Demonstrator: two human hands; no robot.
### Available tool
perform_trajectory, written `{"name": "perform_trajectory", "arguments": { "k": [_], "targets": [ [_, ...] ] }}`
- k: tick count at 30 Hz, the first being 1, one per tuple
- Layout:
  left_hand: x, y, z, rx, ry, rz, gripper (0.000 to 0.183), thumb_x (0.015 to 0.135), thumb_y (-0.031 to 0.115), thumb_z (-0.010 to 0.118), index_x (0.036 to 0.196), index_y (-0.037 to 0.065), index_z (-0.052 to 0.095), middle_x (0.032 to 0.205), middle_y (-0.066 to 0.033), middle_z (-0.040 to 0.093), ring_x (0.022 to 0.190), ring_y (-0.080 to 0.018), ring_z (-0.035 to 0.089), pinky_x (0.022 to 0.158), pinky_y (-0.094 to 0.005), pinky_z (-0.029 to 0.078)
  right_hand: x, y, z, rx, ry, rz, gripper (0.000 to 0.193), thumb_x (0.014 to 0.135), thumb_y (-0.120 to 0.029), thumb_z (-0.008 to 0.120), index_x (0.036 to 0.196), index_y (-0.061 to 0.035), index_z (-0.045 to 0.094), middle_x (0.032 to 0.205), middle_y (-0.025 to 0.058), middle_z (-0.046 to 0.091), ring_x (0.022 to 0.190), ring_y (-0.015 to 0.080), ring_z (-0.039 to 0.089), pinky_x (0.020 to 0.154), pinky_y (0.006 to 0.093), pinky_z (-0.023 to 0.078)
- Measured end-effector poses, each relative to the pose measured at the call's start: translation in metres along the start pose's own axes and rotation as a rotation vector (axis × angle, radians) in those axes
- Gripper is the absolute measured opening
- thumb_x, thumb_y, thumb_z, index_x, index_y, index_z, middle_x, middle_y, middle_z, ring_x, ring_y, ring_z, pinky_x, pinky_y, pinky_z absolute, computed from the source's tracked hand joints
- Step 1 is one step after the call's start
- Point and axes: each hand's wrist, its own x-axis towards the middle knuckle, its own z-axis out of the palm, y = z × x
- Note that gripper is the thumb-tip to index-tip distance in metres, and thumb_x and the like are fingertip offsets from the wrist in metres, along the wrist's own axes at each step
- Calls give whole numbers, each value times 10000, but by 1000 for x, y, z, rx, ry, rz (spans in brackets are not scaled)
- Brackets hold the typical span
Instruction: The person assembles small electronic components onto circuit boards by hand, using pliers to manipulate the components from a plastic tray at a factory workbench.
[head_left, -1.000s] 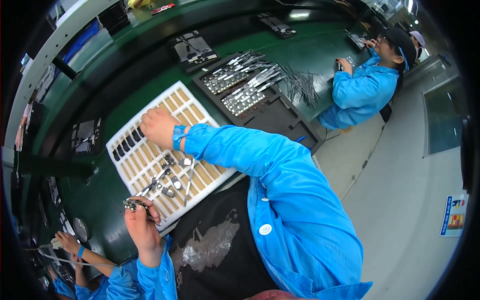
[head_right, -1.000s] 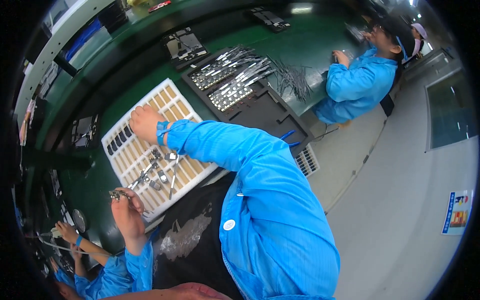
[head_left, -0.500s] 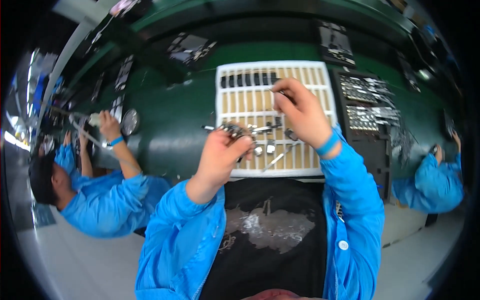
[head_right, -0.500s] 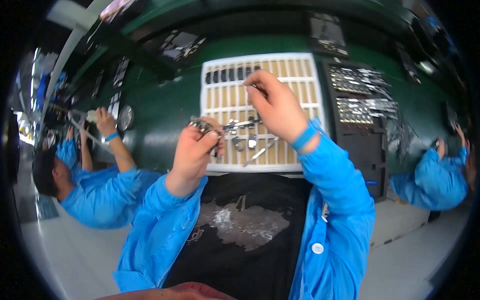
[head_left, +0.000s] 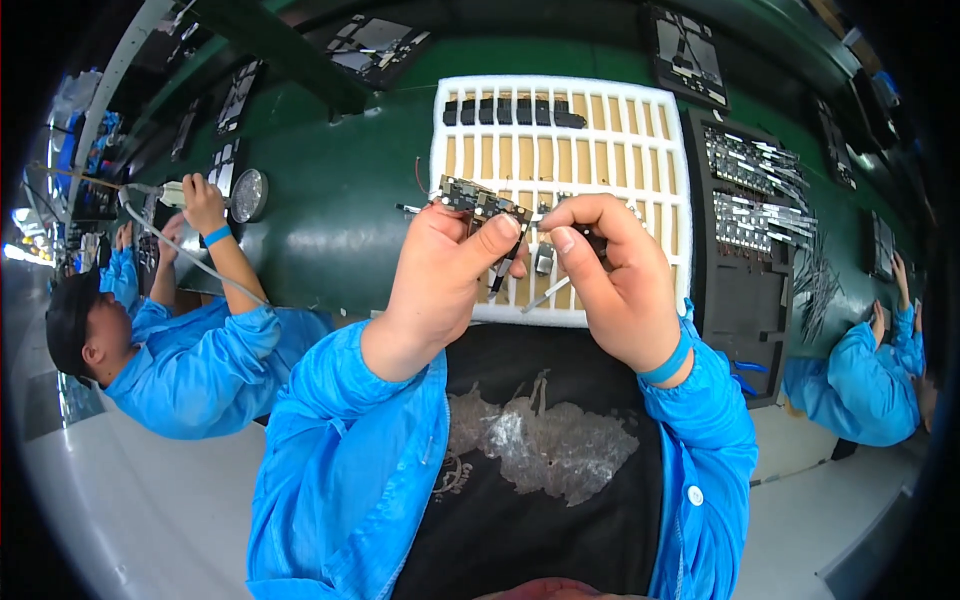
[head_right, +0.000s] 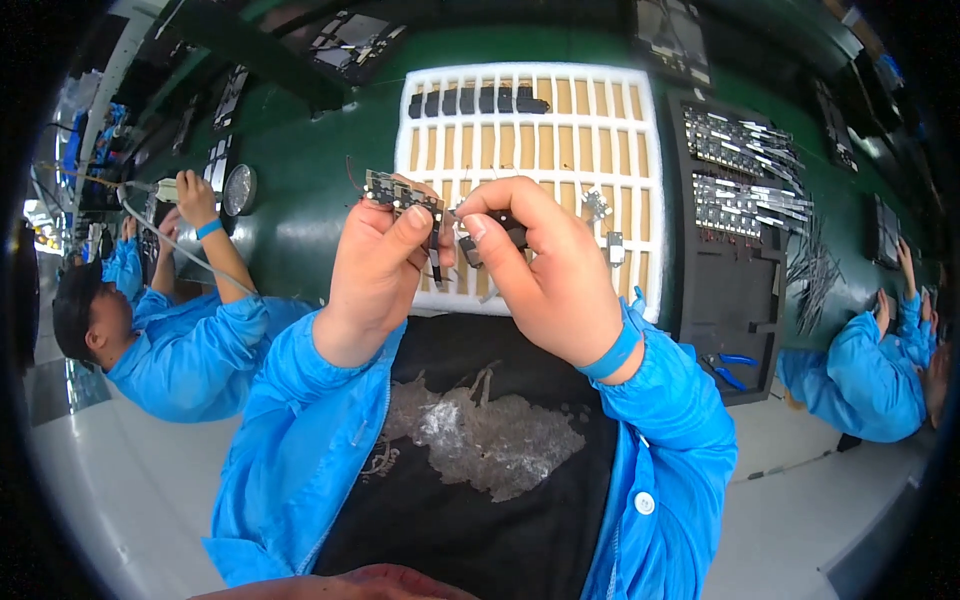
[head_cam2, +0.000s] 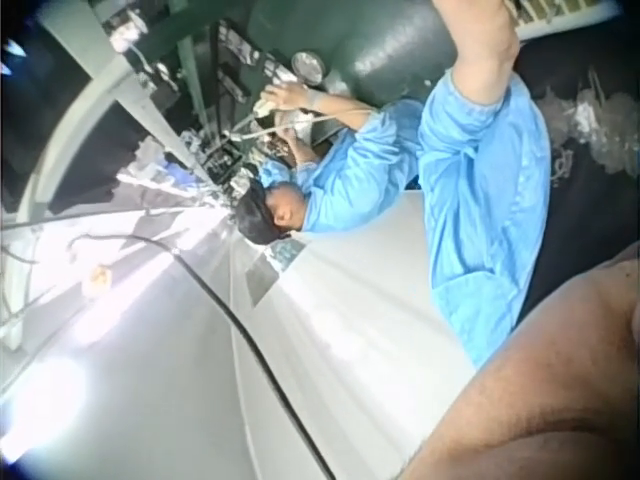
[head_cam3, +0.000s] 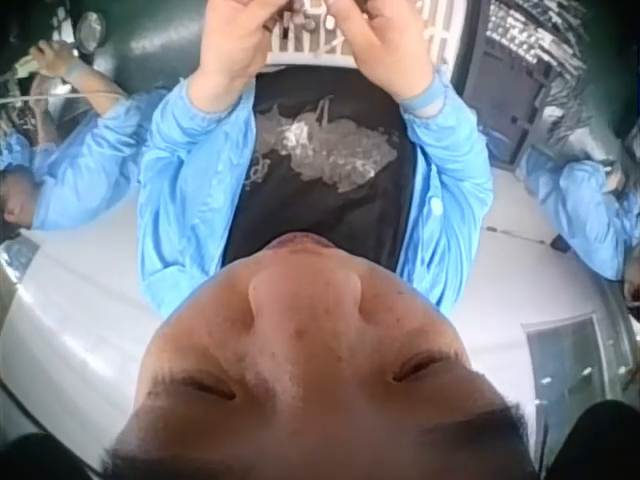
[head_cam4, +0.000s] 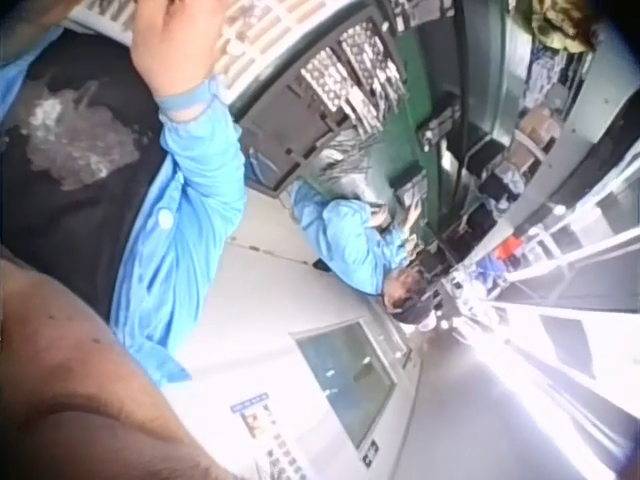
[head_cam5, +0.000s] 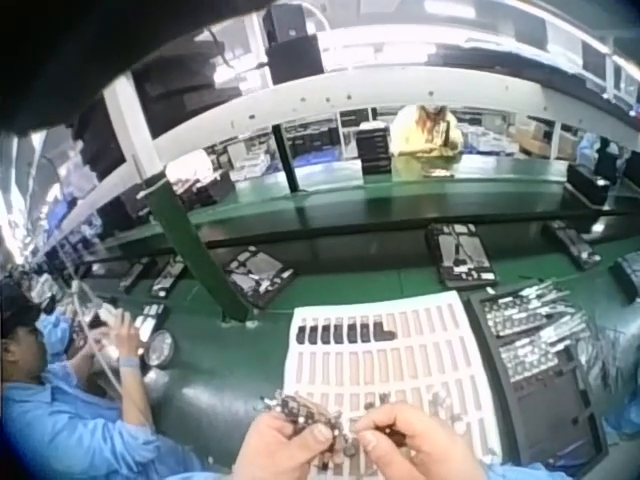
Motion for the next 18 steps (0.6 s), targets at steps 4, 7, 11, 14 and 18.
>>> {"name": "perform_trajectory", "arguments": {
  "k": [4, 7, 11, 14, 18],
  "targets": [
    [-1, 3, 3, -14, 5, 0, 250, 917, 249, 703, 988, 56, 560, 863, -57, 625, 764, -143, 611, 645, -292, 502, 1, 4, 2, -14, 49, -43, 98, 958, -31, 586, 1050, 3, 592, 944, 78, 652, 862, 118, 634, 759, 265, 509],
    [-1, 0, 2, -21, -12, 0, 252, 914, 249, 707, 987, 60, 557, 861, -50, 624, 775, -142, 615, 647, -294, 501, 0, 6, 2, -28, 70, -80, 100, 949, -23, 599, 1046, 0, 592, 929, 73, 652, 850, 115, 640, 743, 257, 511],
    [-2, 0, 4, -15, 10, 9, 244, 917, 246, 704, 979, 63, 554, 870, -38, 611, 777, -139, 608, 655, -294, 498, 0, 7, 4, -86, 84, -153, 86, 944, -19, 606, 1027, -3, 590, 912, 67, 652, 814, 110, 644, 707, 256, 518],
    [-3, -2, 3, -9, 19, 23, 240, 918, 244, 703, 975, 65, 554, 885, -34, 601, 776, -139, 603, 660, -294, 495, 0, 1, 4, -186, 61, -163, 67, 935, -17, 610, 997, -1, 588, 887, 74, 652, 780, 113, 645, 678, 260, 519],
    [-4, -5, 2, 8, 31, 15, 241, 917, 240, 705, 965, 62, 551, 906, -35, 589, 778, -136, 593, 678, -289, 492, 1, 2, 2, -248, 28, -150, 59, 922, -15, 615, 970, 4, 585, 857, 81, 650, 747, 120, 642, 657, 264, 516]
  ]
}}
